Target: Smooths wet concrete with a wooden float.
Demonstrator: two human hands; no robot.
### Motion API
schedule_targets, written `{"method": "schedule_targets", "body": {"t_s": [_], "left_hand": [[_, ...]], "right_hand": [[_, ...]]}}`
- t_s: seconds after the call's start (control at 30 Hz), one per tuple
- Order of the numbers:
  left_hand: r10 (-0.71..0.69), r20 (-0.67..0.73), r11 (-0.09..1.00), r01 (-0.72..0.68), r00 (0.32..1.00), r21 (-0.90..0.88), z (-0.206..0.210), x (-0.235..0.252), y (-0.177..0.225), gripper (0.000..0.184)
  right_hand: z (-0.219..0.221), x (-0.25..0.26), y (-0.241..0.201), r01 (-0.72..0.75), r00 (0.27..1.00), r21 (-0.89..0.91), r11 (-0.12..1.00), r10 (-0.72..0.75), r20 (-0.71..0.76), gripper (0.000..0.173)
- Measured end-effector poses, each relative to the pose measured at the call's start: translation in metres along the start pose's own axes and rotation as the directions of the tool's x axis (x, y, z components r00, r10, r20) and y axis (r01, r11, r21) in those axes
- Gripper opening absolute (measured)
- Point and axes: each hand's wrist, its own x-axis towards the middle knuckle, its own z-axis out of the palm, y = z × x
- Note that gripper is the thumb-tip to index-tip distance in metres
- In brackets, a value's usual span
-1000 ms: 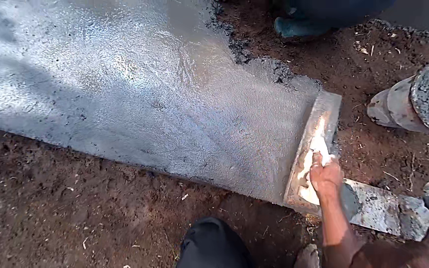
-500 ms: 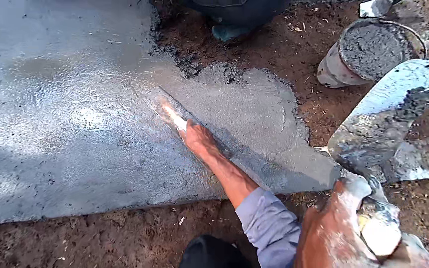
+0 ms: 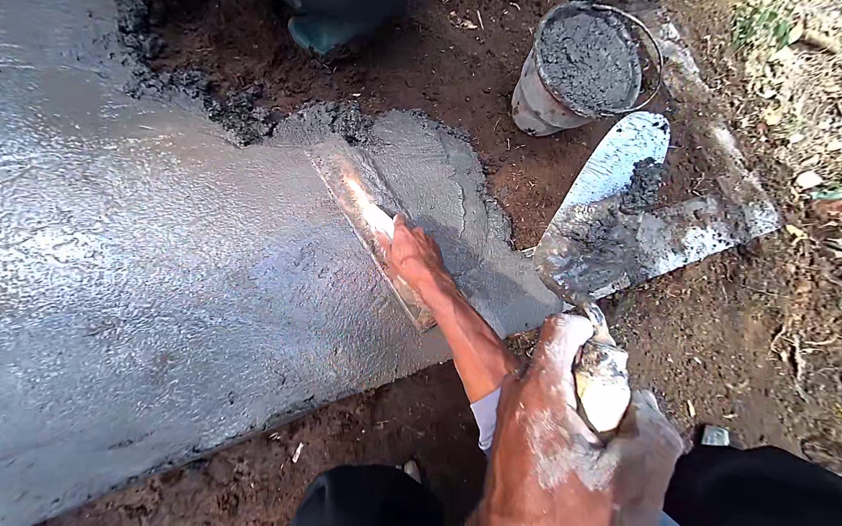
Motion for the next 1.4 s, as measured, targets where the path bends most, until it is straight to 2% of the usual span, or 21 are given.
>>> {"method": "schedule_targets", "body": {"t_s": [0.33,0.47,0.6,0.67,0.73,0.8,0.83,0.9,0.93,0.97,1.0,1.03,1.07,1.1,1.2,1.3,1.4], "left_hand": [[0.004,0.003,1.000,-0.004,1.000,0.031,0.003,0.002,-0.001,0.037],[0.002,-0.006,0.999,-0.002,1.000,0.032,0.004,0.002,0.000,0.036],[-0.037,0.003,0.998,0.036,0.999,0.059,0.003,0.001,0.003,0.037],[-0.046,-0.003,0.997,0.046,0.999,0.067,0.002,-0.001,0.006,0.038],[-0.041,0.000,0.997,0.041,0.999,0.063,0.000,-0.003,0.008,0.040],[-0.049,0.011,0.998,0.048,0.999,0.043,-0.003,-0.004,0.010,0.044],[-0.057,0.022,0.997,0.056,0.998,0.048,-0.004,-0.003,0.011,0.044],[-0.077,0.041,0.996,0.075,0.996,0.055,-0.005,-0.002,0.012,0.045],[-0.073,0.049,0.996,0.070,0.996,0.061,-0.005,0.001,0.011,0.044],[-0.075,0.058,0.995,0.071,0.996,0.065,-0.004,0.002,0.010,0.043],[-0.087,0.068,0.994,0.082,0.994,0.071,-0.003,0.002,0.010,0.042],[-0.102,0.077,0.992,0.096,0.992,0.081,-0.003,0.003,0.009,0.042],[-0.111,0.084,0.991,0.103,0.990,0.089,-0.003,0.004,0.009,0.043],[-0.105,0.084,0.991,0.098,0.991,0.090,-0.004,0.005,0.009,0.044],[-0.083,0.086,0.994,0.077,0.993,0.073,-0.003,0.007,0.005,0.042],[-0.090,0.089,0.993,0.083,0.992,0.085,-0.004,0.010,0.002,0.041],[-0.079,0.094,0.993,0.070,0.992,0.096,-0.007,0.012,0.002,0.041]], "right_hand": [[-0.017,-0.012,0.056,-0.116,0.993,-0.015,0.993,0.116,-0.026,0.061],[-0.042,-0.035,0.062,-0.178,0.983,0.035,0.983,0.176,0.055,0.064],[-0.052,-0.040,0.074,-0.201,0.979,0.034,0.979,0.200,0.031,0.063],[-0.057,-0.041,0.079,-0.201,0.979,0.081,0.976,0.198,0.041,0.060],[-0.056,-0.040,0.090,-0.175,0.984,0.213,0.961,0.180,-0.004,0.048],[-0.053,-0.044,0.097,-0.177,0.979,0.460,0.870,0.202,-0.006,0.039],[-0.055,-0.047,0.096,-0.226,0.969,0.605,0.763,0.241,0.058,0.040],[-0.064,-0.057,0.097,-0.282,0.954,0.759,0.587,0.257,0.156,0.041],[-0.066,-0.061,0.101,-0.214,0.973,0.805,0.553,0.191,0.127,0.039],[-0.063,-0.063,0.117,-0.080,0.996,0.843,0.532,0.065,0.053,0.038],[-0.062,-0.060,0.141,0.067,0.996,0.817,0.573,-0.080,-0.025,0.036],[-0.064,-0.062,0.133,0.082,0.991,0.649,0.756,0.010,-0.136,0.038],[-0.069,-0.065,0.119,-0.003,0.972,0.446,0.895,0.107,-0.209,0.040],[-0.074,-0.067,0.107,-0.093,0.960,0.316,0.944,0.169,-0.224,0.043],[-0.069,-0.073,0.099,-0.199,0.971,0.095,0.975,0.210,-0.118,0.054],[-0.050,-0.069,0.122,-0.218,0.971,0.074,0.973,0.224,-0.088,0.054],[-0.018,-0.076,0.137,-0.149,0.986,0.045,0.988,0.151,-0.064,0.051]]}}
